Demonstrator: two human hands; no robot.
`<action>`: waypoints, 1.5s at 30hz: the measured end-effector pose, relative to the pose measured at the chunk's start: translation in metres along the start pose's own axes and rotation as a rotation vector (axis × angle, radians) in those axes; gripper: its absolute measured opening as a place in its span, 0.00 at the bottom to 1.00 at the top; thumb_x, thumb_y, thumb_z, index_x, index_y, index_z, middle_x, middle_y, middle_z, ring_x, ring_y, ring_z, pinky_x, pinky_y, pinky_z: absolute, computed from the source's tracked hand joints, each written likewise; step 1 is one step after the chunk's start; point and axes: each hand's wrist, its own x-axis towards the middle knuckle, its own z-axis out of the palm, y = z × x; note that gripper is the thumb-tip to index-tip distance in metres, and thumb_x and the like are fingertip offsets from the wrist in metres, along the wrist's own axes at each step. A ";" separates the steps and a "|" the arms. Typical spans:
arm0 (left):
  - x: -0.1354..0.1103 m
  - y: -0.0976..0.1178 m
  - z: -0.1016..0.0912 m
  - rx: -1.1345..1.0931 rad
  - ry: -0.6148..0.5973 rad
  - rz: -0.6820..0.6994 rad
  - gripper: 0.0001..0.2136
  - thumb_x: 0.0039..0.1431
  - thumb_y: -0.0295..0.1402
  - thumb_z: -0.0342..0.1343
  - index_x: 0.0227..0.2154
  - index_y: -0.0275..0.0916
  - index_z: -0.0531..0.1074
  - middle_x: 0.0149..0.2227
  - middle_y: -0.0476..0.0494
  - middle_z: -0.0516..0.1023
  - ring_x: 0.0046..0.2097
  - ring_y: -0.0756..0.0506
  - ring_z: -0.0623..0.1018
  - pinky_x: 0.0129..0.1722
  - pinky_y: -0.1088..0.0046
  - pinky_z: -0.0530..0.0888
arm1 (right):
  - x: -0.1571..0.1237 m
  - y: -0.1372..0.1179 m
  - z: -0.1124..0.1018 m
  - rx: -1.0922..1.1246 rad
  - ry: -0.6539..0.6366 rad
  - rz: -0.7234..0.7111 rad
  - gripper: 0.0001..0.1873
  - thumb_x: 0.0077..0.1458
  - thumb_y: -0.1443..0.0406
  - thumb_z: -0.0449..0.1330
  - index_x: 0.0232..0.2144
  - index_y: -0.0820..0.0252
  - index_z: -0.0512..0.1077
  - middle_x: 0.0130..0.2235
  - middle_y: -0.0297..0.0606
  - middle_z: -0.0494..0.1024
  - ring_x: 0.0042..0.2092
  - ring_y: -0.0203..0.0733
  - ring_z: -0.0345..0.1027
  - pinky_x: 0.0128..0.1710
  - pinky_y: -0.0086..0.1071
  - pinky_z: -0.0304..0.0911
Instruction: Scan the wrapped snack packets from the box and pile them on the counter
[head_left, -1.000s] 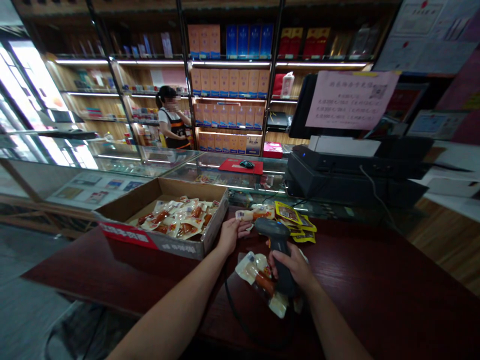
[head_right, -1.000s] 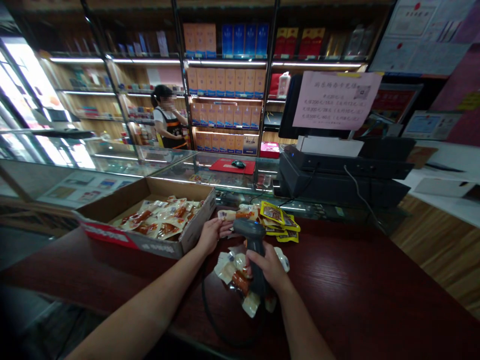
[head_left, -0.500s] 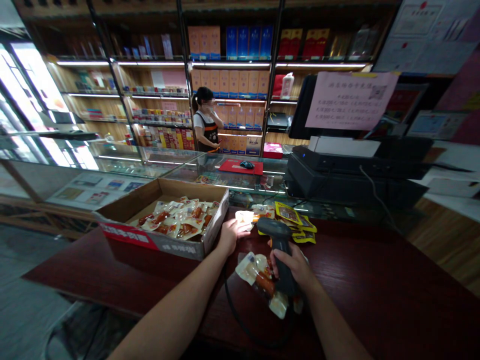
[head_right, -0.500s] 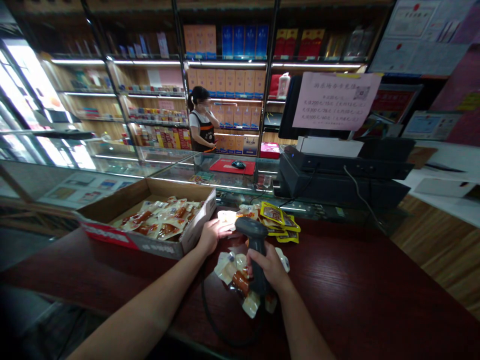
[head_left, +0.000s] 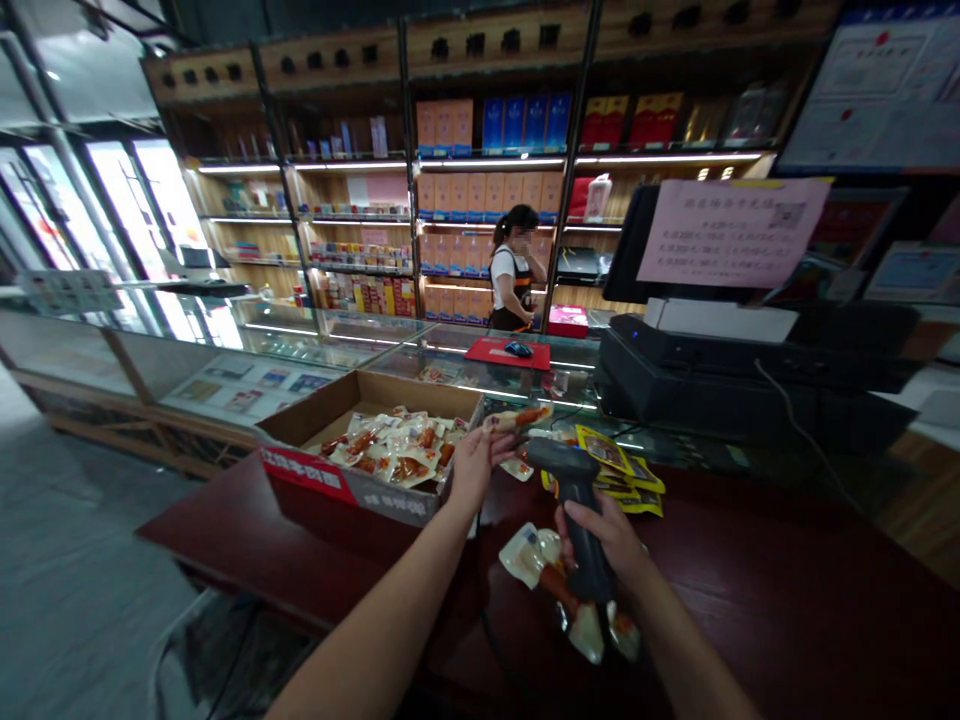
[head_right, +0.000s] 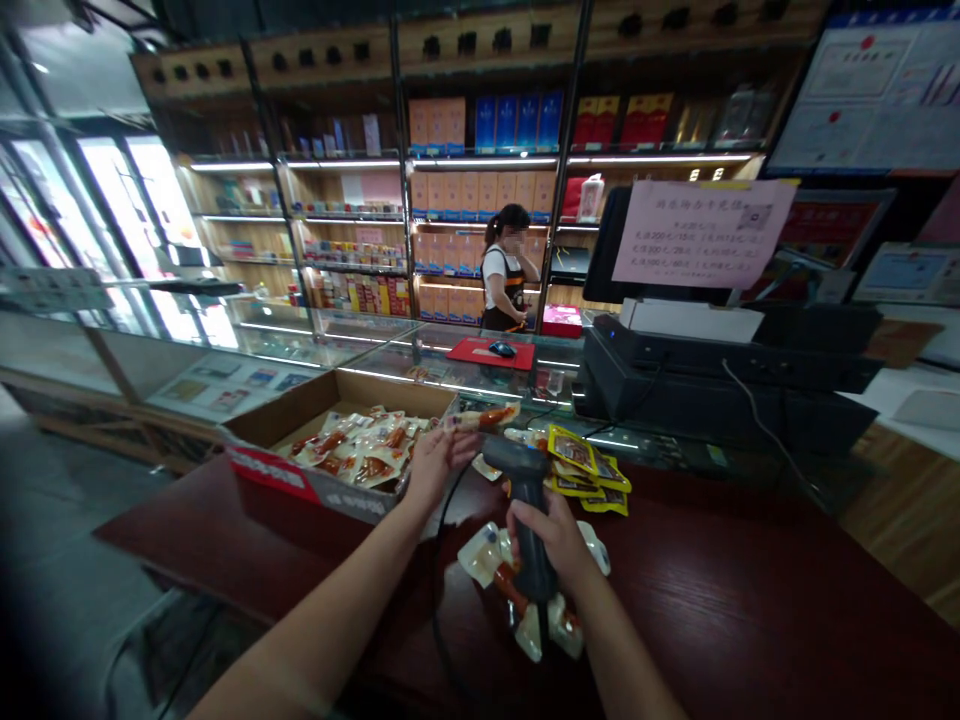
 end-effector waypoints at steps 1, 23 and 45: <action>0.002 0.012 -0.003 0.000 0.020 0.049 0.14 0.53 0.38 0.58 0.37 0.32 0.71 0.39 0.34 0.78 0.39 0.43 0.79 0.31 0.74 0.76 | 0.002 -0.005 0.006 -0.012 -0.018 -0.004 0.17 0.43 0.55 0.64 0.31 0.60 0.68 0.20 0.30 0.72 0.17 0.34 0.63 0.15 0.27 0.61; -0.017 0.090 -0.076 0.800 0.432 0.551 0.19 0.47 0.25 0.57 0.45 0.36 0.69 0.63 0.34 0.52 0.65 0.36 0.50 0.63 0.59 0.47 | 0.032 -0.005 0.064 0.039 -0.062 -0.050 0.17 0.42 0.56 0.64 0.31 0.62 0.69 0.18 0.29 0.72 0.15 0.34 0.64 0.14 0.27 0.63; 0.025 -0.075 -0.013 1.735 -0.064 0.074 0.27 0.41 0.45 0.62 0.44 0.35 0.70 0.46 0.32 0.72 0.51 0.36 0.69 0.47 0.66 0.65 | 0.019 0.022 -0.039 0.136 0.265 -0.091 0.18 0.39 0.56 0.66 0.28 0.62 0.68 0.18 0.30 0.72 0.15 0.33 0.63 0.13 0.25 0.62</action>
